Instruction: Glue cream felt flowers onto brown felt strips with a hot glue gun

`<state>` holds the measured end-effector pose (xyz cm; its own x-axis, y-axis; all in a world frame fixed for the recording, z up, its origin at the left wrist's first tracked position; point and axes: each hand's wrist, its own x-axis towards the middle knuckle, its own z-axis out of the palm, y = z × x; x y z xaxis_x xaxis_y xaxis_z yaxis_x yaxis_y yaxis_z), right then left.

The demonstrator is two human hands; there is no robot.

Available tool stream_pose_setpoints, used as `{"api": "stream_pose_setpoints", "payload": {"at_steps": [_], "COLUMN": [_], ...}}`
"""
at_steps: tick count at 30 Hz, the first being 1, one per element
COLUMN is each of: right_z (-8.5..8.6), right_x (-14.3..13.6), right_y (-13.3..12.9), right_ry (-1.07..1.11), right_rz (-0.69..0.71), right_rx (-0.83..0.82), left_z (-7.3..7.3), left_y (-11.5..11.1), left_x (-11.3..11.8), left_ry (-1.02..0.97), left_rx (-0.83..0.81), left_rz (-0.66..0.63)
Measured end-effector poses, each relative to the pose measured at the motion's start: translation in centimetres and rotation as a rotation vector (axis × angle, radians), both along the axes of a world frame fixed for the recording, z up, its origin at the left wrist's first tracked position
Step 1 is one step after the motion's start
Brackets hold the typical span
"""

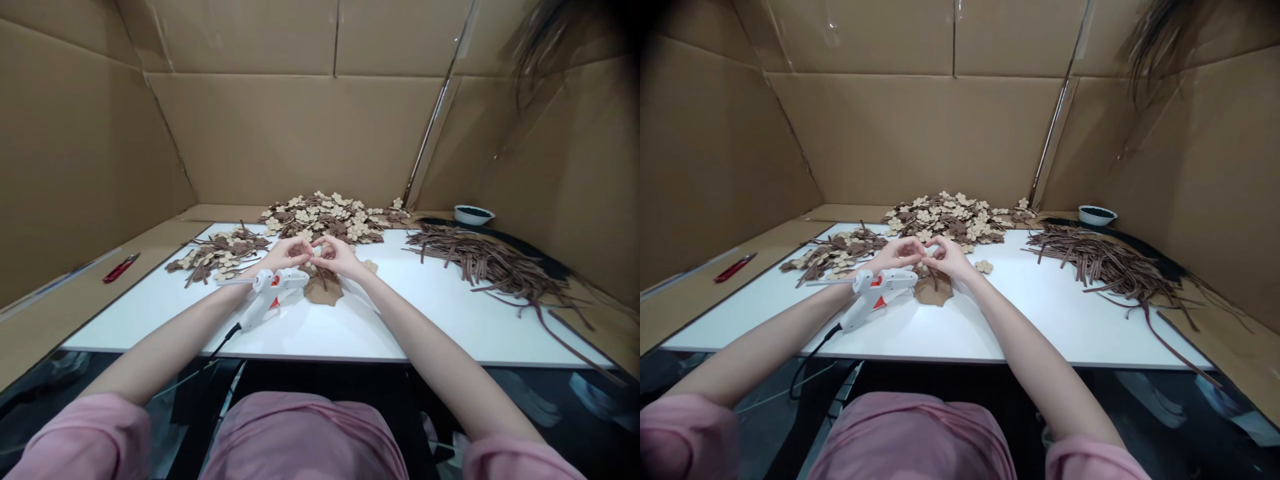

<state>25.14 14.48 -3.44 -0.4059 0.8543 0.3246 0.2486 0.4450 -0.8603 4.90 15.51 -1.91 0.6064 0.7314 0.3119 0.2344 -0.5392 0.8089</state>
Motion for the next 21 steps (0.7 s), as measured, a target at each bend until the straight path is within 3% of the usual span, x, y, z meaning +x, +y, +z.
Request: {"api": "stream_pose_setpoints", "payload": {"at_steps": [7, 21], "right_z": [0.2, -0.4], "right_x": [-0.1, 0.0], "right_y": [-0.4, -0.1], "right_ry": [-0.019, -0.074], "right_rz": [-0.005, 0.03], "right_rx": [-0.011, -0.003], "left_z": [1.0, 1.4], "left_y": [-1.1, -1.9], "left_x": [0.1, 0.4], "left_ry": [0.087, 0.156], "left_rx": [0.061, 0.123], "left_rz": [0.009, 0.035]}}
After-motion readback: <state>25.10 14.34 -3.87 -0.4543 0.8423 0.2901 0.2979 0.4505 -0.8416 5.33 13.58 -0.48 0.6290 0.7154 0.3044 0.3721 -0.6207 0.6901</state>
